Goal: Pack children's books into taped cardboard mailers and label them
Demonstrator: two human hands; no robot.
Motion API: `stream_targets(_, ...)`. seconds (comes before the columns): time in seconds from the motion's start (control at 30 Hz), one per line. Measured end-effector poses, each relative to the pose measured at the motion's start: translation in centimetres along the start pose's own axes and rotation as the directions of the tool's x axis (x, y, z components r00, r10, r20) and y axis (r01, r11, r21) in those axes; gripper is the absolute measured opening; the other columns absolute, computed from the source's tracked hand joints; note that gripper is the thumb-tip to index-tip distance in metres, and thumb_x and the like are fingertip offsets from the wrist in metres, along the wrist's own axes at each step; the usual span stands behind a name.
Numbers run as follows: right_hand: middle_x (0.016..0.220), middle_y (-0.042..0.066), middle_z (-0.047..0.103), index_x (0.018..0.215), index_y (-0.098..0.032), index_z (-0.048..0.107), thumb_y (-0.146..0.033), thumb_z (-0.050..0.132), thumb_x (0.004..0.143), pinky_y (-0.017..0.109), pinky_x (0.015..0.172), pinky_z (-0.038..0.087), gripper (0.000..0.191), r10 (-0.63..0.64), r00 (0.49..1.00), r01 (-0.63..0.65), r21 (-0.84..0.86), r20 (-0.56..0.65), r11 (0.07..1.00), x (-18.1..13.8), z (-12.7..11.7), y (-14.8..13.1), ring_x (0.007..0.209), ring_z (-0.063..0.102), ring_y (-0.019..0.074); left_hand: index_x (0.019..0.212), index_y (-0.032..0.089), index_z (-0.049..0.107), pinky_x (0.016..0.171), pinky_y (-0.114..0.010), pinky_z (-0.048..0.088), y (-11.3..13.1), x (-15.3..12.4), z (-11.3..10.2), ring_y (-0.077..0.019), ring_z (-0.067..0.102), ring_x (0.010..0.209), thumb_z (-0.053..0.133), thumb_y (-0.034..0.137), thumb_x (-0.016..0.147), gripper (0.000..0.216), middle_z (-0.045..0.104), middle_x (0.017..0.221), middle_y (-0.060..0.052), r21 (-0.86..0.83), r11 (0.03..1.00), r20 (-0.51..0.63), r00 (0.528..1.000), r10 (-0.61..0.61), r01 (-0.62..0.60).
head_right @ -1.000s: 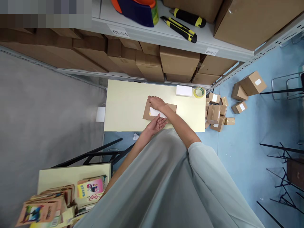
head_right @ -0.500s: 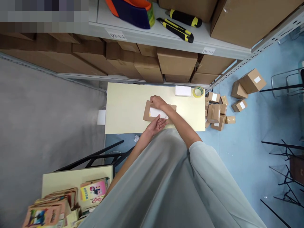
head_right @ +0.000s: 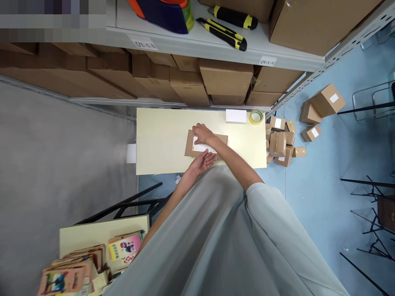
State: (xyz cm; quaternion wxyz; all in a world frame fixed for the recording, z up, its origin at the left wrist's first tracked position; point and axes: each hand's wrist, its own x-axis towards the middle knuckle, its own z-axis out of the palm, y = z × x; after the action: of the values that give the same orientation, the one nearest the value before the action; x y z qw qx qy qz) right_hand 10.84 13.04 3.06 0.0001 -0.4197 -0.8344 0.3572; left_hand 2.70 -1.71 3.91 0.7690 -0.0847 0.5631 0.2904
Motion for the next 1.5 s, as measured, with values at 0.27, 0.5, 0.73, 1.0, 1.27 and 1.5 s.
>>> stream_targets(0.27, 0.127, 0.013, 0.058, 0.114, -0.017, 0.060, -0.022, 0.099, 0.069, 0.046, 0.105, 0.051, 0.060, -0.006, 1.000, 0.005, -0.113, -0.005, 0.994, -1.6, 0.2, -1.0, 0.123, 0.054, 0.0329, 0.101, 0.017, 0.071, 0.078, -0.026, 0.062, 0.0, -0.2, 0.1, -0.0191, 0.080, 0.088, 0.067, 0.037, 0.104, 0.020, 0.082, 0.107, -0.011, 0.027, 1.000, 0.008, 1.000, 0.008, -0.008)
stream_targets(0.5, 0.135, 0.015, 0.057, 0.132, -0.019, 0.060, -0.030, 0.086, 0.087, 0.048, 0.108, 0.048, 0.053, 0.150, 0.981, -0.157, -0.051, -0.121, 0.986, -5.2, -0.1, 0.8, 0.127, 0.054, 0.0329, 0.096, 0.017, 0.071, 0.078, -0.026, 0.061, -0.3, -0.2, 0.0, -0.0180, 0.080, 0.084, 0.068, 0.029, 0.101, 0.013, 0.082, 0.103, -0.010, 0.024, 0.999, 0.006, 1.000, 0.030, -0.031)
stream_targets(0.73, 0.131, 0.014, 0.064, 0.133, -0.017, 0.065, -0.023, 0.047, 0.110, 0.042, 0.109, 0.047, 0.030, 0.246, 0.947, -0.236, 0.073, -0.208, 0.969, -7.5, 0.0, 2.2, 0.124, 0.057, 0.0294, 0.103, 0.016, 0.073, 0.081, -0.029, 0.060, -0.3, 0.1, 0.0, -0.0217, 0.080, 0.093, 0.059, 0.047, 0.106, 0.035, 0.081, 0.112, -0.015, 0.087, 0.996, -0.037, 0.999, 0.036, -0.033)
stream_targets(1.0, 0.151, 0.021, 0.056, 0.147, -0.013, 0.059, -0.022, 0.059, 0.104, 0.051, 0.118, 0.043, 0.045, 0.204, 0.952, -0.203, 0.026, -0.230, 0.979, -11.1, 0.2, 2.5, 0.139, 0.051, 0.0350, 0.100, 0.016, 0.073, 0.082, -0.031, 0.061, -0.2, -0.4, 0.2, -0.0244, 0.081, 0.093, 0.052, 0.060, 0.106, 0.049, 0.082, 0.108, -0.016, 0.094, 0.995, -0.043, 0.998, 0.036, -0.032)
stream_targets(1.27, 0.168, 0.025, 0.038, 0.160, -0.013, 0.044, -0.025, 0.090, 0.078, 0.056, 0.130, 0.031, 0.095, 0.151, 0.962, -0.144, 0.047, -0.226, 0.988, -14.1, 1.8, 3.3, 0.161, 0.031, 0.0392, 0.099, 0.017, 0.073, 0.081, -0.031, 0.060, -0.4, -0.1, 0.1, -0.0256, 0.081, 0.091, 0.051, 0.069, 0.103, 0.057, 0.082, 0.100, -0.017, 0.127, 0.991, -0.052, 0.997, 0.053, -0.046)
stream_targets(1.5, 0.159, 0.021, 0.052, 0.159, -0.017, 0.047, -0.026, 0.084, 0.085, 0.055, 0.123, 0.034, 0.083, 0.228, 0.960, -0.228, 0.016, -0.160, 0.973, -12.8, 0.1, 3.1, 0.146, 0.049, 0.0378, 0.096, 0.017, 0.073, 0.083, -0.031, 0.060, -0.6, 0.0, 0.0, -0.0261, 0.081, 0.095, 0.054, 0.068, 0.102, 0.054, 0.082, 0.102, -0.017, 0.143, 0.988, -0.066, 0.995, 0.070, -0.060)
